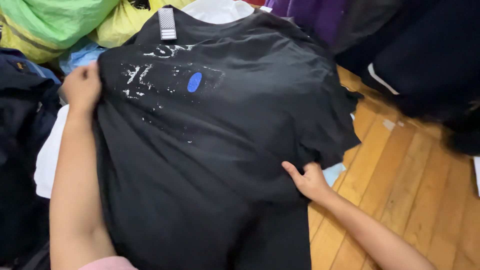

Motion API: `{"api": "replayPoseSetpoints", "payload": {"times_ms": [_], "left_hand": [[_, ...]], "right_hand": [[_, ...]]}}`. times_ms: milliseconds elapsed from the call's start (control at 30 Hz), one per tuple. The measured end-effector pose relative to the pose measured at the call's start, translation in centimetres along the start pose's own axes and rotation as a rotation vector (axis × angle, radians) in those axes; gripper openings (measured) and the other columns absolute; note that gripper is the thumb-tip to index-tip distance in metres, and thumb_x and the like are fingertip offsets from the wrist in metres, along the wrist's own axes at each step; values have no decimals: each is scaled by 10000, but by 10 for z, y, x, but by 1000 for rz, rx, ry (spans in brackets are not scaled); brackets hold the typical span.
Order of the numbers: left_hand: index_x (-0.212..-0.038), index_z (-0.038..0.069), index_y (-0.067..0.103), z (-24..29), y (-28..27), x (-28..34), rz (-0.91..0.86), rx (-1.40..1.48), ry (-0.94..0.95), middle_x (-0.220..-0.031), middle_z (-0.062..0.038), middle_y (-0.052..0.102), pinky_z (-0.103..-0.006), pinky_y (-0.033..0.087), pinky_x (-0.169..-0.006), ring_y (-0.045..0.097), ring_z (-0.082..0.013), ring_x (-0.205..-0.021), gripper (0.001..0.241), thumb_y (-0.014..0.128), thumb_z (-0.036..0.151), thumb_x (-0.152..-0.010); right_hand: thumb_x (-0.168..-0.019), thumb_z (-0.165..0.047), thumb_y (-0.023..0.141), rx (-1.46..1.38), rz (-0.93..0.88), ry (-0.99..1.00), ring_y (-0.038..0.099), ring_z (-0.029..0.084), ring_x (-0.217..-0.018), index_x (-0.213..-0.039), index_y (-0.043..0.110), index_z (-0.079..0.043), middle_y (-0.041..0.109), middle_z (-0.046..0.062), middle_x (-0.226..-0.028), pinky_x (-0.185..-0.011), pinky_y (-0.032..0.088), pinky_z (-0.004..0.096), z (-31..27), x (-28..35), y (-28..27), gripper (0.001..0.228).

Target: The person lays a black t-shirt on a wooden table, smooths it out, and folds it. They then use a blue handheld device to apply a patterned strip to the shirt's collar area before lifting the shirt.

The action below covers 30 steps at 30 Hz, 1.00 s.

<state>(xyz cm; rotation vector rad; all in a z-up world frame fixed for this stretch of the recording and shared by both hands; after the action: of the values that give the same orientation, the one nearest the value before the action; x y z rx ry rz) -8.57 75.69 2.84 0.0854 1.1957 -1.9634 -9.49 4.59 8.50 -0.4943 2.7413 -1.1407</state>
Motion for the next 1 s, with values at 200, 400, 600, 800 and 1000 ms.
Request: {"api": "replayPoseSetpoints", "payload": {"times_ms": [200, 400, 600, 800, 1000], "left_hand": [[-1165, 211, 771, 61, -81, 111, -110, 926, -625, -958, 121, 747, -136, 468, -625, 640, 23, -725, 276, 588, 388, -1058], [-849, 275, 511, 69, -113, 180, -260, 757, -873, -505, 67, 270, -236, 163, -406, 262, -38, -401, 380, 693, 571, -1002], [-1111, -9, 655, 126, -155, 218, -619, 781, -801, -1127, -135, 728, -334, 549, -888, 693, -245, -966, 515, 621, 495, -1011], [-1251, 117, 635, 131, -152, 210, -472, 856, -718, -1192, -64, 713, -285, 557, -862, 681, -163, -1006, 359, 628, 388, -1016], [-1111, -113, 710, 79, -140, 109, 62, 127, 224, -1057, -305, 733, -513, 492, -814, 702, -437, -1002, 384, 610, 222, -1271]], "right_hand": [[-900, -214, 784, -378, 62, -24, 546, 62, -833, -1106, 588, -70, 555, -8, -922, -762, 457, 211, 39, 32, -20, 319], [-943, -129, 744, -442, -120, -59, 607, 28, -872, -990, 621, -61, 644, -27, -924, -793, 514, 206, 28, 48, -14, 148], [-898, -127, 757, -610, -145, 24, 667, 97, -1045, -1227, 643, -47, 730, 39, -1150, -921, 556, 238, 44, 27, -1, 358], [-848, -369, 760, -267, -332, -16, 697, 129, -1101, -1103, 768, -49, 768, 4, -1163, -972, 548, 281, 5, 30, -6, 409], [-945, -384, 623, -245, -348, -76, 674, 115, -1138, -1202, 728, -45, 751, -13, -1208, -1004, 539, 290, -1, 40, -13, 438]]}}
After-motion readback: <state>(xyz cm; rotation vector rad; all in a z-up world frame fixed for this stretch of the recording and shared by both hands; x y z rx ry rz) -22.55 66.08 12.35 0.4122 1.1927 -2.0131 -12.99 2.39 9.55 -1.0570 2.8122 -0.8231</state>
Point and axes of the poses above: each hand's wrist, its own x-axis away from the middle knuckle, its own y-axis out of the palm, z = x × y, the point moved 7 cm from there along -x, towards the middle knuckle
